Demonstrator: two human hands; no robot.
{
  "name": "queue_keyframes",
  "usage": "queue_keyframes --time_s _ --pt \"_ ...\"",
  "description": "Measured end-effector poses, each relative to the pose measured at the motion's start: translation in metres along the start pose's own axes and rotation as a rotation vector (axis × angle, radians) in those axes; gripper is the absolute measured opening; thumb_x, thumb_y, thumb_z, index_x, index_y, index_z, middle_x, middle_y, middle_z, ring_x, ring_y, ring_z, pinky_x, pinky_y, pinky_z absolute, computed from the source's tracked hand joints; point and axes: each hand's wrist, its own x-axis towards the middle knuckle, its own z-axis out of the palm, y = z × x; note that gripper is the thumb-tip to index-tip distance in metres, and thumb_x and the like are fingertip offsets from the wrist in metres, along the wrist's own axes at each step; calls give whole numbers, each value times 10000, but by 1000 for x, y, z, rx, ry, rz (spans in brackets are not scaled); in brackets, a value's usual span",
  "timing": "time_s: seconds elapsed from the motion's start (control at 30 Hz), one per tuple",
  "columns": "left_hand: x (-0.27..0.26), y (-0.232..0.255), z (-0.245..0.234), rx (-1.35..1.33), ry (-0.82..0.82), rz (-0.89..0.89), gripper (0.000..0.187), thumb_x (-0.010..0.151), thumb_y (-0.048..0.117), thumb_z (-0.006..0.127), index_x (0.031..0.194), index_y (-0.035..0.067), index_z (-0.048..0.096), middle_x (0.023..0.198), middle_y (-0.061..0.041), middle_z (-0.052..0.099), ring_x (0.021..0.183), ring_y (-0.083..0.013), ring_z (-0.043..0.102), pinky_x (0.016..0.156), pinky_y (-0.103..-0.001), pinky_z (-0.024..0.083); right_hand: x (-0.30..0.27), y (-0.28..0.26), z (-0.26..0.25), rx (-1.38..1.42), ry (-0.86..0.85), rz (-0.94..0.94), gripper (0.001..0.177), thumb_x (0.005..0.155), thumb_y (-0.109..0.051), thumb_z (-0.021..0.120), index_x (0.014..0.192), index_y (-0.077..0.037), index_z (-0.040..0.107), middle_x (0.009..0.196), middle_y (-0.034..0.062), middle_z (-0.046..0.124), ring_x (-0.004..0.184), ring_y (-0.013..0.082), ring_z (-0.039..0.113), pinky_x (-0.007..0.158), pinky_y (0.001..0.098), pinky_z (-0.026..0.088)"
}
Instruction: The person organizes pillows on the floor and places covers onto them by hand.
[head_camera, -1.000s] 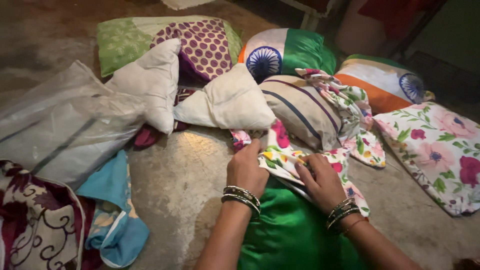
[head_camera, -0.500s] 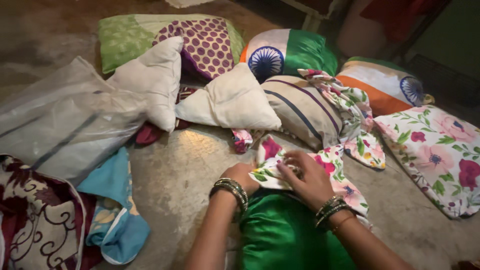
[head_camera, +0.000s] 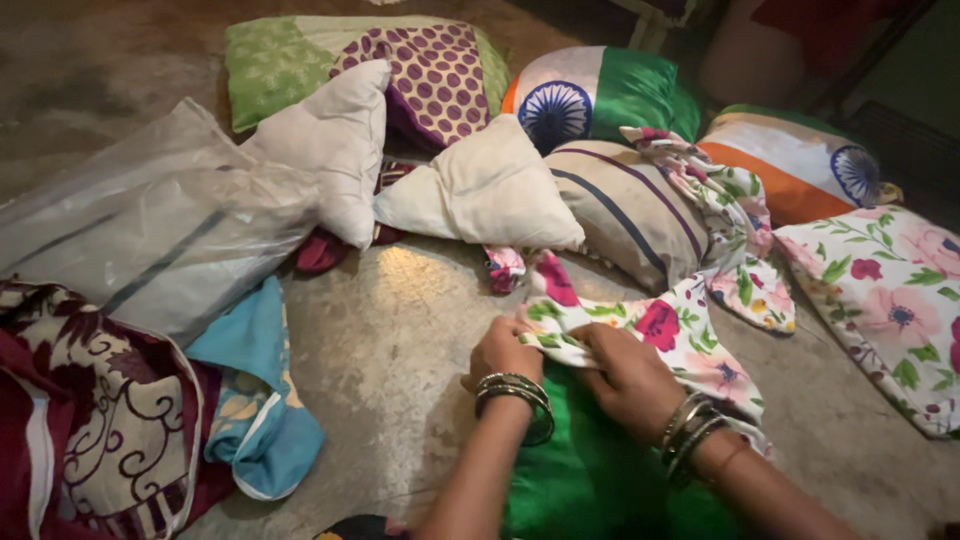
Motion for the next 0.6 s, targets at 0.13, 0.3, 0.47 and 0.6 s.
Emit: queue_keyframes --time_s 0.13,0.3,0.47,0.6 --pt "-13 1 13 65 87 183 81 894 292 689 964 258 709 1218 -47 659 1181 -315 596 911 -518 506 -8 10 -10 -103 -198 187 535 790 -241 769 1275 -165 556 977 137 723 957 336 702 814 446 538" --pt "-11 -3 17 89 -68 285 336 899 231 592 1233 194 577 1220 -189 667 1115 -396 647 958 -510 522 -8 17 -14 5 -167 207 507 761 -180 772 1232 -154 588 1002 151 727 965 323 717 820 425 560" --pt "-15 4 -4 246 -148 118 345 927 275 589 1267 221 595 1265 -153 624 1184 -381 604 991 -524 494 6 19 -17 -38 36 -81 436 718 -62 751 1135 -113 633 994 191 653 933 365 656 798 444 540" --pt "-22 6 -9 209 153 452 480 809 135 643 1267 276 640 1250 -143 620 1075 -372 616 910 -523 482 14 19 -9 -110 283 -210 370 741 16 634 1086 -117 630 1002 187 672 992 396 648 857 460 525"
